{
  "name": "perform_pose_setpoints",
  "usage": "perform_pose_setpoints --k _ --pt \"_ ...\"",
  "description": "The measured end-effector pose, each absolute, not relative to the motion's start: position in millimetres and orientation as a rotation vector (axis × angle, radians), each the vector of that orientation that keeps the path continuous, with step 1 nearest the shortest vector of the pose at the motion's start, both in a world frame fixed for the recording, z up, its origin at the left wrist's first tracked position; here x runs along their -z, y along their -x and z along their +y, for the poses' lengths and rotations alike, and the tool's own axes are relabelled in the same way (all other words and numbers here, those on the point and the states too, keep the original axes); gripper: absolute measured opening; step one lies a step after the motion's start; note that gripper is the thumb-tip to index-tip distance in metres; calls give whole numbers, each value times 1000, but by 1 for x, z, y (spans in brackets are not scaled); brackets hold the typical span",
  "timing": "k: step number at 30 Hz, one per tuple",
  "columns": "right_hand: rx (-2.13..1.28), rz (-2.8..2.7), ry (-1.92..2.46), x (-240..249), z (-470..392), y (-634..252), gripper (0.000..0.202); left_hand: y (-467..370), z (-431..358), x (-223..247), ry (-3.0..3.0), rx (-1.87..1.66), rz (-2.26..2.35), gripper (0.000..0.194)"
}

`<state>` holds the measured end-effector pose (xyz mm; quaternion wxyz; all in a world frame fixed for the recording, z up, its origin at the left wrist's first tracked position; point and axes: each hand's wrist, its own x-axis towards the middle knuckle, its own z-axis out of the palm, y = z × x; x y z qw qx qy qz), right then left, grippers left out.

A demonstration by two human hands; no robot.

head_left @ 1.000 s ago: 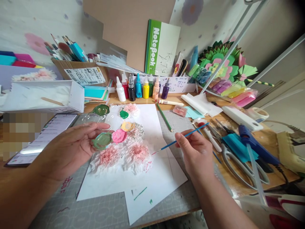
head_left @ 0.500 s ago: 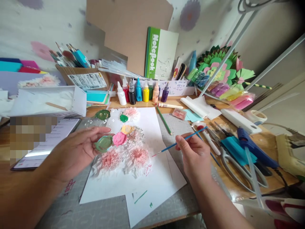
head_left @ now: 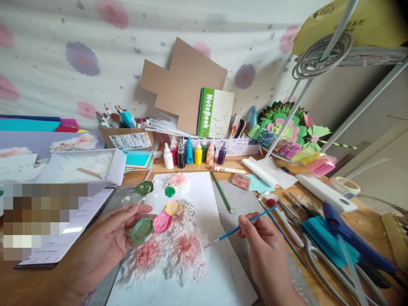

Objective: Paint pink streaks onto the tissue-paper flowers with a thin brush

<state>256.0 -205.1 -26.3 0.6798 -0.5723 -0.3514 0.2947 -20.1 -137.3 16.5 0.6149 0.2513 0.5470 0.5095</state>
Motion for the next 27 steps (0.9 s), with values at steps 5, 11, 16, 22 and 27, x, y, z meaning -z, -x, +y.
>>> perform_pose_setpoints --k 5,11,16,22,27 --pt "-730 -803 1279 37 -205 -263 37 21 -139 -17 -603 -1167 1257 16" --pt "-753 -762 1282 42 -206 -266 40 19 -140 -21 -583 -1169 1254 16" --pt "-736 -732 1277 38 -206 -261 42 20 -142 -21 -610 -1158 1216 23" --pt "-731 -732 1270 34 -204 -260 46 20 -144 -20 -638 -1141 1203 26" --pt "-739 -704 1253 38 -204 -262 46 22 -144 -16 -664 -1129 1165 21"
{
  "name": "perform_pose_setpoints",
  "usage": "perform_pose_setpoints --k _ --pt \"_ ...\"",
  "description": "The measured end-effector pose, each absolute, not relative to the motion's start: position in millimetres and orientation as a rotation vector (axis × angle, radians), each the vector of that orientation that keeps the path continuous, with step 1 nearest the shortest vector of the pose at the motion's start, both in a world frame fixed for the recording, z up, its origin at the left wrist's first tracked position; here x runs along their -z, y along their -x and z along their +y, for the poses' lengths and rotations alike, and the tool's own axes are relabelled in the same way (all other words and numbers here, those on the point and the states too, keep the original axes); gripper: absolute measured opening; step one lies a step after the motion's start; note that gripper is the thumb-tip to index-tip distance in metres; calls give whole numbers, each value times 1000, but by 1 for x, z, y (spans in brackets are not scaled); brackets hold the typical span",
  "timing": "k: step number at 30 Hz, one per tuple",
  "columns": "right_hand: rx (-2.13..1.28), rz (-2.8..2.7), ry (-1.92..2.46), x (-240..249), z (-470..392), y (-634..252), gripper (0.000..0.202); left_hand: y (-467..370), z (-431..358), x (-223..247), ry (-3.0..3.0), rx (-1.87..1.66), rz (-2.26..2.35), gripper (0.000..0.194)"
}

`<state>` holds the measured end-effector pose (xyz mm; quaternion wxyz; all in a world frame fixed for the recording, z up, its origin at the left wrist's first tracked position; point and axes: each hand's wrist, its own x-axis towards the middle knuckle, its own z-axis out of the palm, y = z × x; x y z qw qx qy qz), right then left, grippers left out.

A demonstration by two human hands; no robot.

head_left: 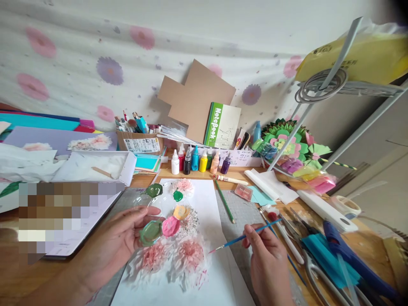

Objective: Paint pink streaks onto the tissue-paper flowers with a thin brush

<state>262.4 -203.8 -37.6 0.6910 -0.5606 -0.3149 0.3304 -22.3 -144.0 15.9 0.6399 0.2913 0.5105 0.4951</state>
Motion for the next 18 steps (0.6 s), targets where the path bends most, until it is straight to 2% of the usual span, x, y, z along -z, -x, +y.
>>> perform_pose_setpoints --k 9,18 --pt "-662 -667 1225 41 -203 -262 41 19 -144 -18 -643 -1146 1163 5" --pt "-650 -608 1172 38 -203 -263 40 20 -144 -19 -688 -1162 1133 5"
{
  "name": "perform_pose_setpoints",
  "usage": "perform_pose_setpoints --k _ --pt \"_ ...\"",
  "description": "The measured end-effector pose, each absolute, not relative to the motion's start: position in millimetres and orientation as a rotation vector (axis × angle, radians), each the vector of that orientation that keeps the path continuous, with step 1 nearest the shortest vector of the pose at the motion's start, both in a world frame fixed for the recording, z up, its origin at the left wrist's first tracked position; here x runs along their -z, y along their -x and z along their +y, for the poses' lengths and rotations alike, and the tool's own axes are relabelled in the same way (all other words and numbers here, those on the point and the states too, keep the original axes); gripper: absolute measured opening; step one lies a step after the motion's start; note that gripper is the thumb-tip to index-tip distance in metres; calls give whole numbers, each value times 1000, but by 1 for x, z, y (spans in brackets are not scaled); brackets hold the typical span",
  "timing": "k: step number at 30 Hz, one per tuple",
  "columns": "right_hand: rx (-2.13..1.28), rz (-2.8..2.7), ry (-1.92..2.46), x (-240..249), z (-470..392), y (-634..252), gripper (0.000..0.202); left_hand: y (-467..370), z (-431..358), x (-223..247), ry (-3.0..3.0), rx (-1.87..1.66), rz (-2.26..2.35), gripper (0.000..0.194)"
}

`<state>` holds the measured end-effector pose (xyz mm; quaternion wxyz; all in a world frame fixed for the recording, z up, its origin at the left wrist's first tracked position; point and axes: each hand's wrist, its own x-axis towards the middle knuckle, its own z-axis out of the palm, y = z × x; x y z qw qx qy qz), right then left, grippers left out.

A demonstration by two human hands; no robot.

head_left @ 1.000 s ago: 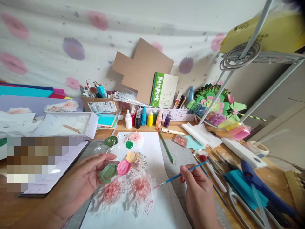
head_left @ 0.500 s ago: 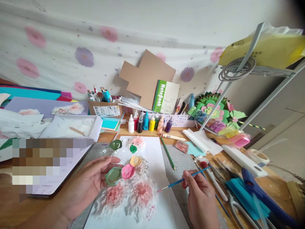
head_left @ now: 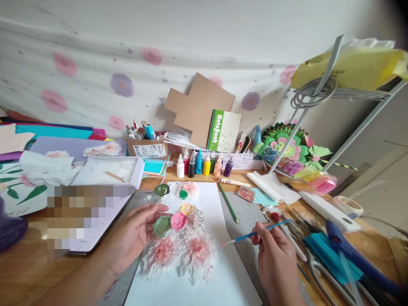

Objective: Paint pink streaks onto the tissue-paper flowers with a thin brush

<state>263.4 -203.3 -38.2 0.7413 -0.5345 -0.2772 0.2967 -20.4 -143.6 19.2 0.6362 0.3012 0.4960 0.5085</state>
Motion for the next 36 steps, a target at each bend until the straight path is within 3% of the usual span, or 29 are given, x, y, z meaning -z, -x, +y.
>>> perform_pose_setpoints --k 16,26,36 --pt "-694 -627 1198 43 -199 -266 42 22 -142 -15 -637 -1136 1133 5" --pt "-647 -726 1156 31 -204 -260 32 13 -143 -32 -710 -1174 1139 6" --pt "-585 -833 1158 28 -205 -256 24 18 -137 -21 -715 -1156 1184 19"
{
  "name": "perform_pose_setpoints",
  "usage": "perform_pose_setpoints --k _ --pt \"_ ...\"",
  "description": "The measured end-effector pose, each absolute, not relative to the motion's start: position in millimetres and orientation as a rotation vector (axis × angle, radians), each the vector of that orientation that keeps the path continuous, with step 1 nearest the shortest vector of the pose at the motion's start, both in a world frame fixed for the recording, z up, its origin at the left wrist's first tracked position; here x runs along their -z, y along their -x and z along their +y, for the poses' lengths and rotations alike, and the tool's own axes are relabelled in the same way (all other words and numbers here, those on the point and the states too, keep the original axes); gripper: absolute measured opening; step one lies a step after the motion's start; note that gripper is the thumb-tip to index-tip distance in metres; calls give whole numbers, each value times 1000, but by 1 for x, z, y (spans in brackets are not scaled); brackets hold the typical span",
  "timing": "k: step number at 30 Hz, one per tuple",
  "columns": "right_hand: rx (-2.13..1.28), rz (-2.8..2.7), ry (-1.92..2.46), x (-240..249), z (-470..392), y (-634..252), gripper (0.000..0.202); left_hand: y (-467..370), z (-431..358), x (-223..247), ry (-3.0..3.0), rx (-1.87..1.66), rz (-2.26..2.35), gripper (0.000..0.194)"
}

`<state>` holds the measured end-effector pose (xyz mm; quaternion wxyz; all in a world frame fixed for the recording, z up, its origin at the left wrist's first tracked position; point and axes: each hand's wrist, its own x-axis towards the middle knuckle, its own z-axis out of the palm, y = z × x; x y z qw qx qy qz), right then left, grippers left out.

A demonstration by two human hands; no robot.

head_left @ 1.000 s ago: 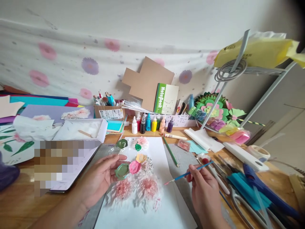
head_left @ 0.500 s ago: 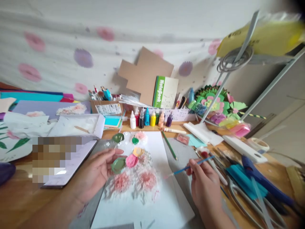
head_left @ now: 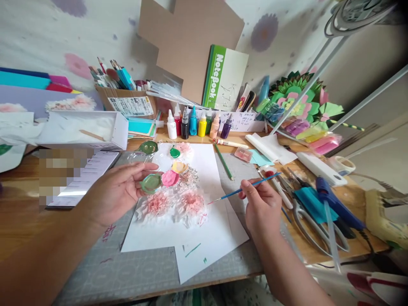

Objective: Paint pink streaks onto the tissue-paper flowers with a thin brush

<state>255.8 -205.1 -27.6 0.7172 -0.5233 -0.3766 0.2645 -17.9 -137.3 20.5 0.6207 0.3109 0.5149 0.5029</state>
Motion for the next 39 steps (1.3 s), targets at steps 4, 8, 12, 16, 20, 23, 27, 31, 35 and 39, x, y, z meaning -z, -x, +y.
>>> perform_pose_setpoints --k 4,8,12,16,20,23,27,31,35,39 --pt "-568 -855 1189 25 -205 -256 26 18 -136 -19 -721 -1155 1183 18" --pt "-564 -908 1253 24 -206 -257 25 15 -136 -20 -716 -1158 1199 18" --pt "-568 -953 1286 25 -207 -257 24 13 -137 -23 -705 -1155 1201 18" --pt "-570 -973 1311 26 -207 -258 24 13 -137 -23 -691 -1150 1219 17" --pt "-540 -884 1271 25 -205 -259 26 11 -138 -25 -677 -1145 1248 17" --pt "-569 -888 1260 24 -204 -259 26 9 -138 -27 -653 -1171 1285 17" --pt "-564 -914 1309 24 -204 -259 26 10 -137 -26 -657 -1149 1289 19" --pt "-562 -840 1285 24 -204 -260 26 14 -136 -23 -691 -1135 1292 21" --pt "-600 -885 1317 24 -204 -259 26 16 -137 -21 -708 -1136 1279 21" --pt "-569 -841 1324 23 -203 -259 29 14 -136 -22 -661 -1152 1252 21"
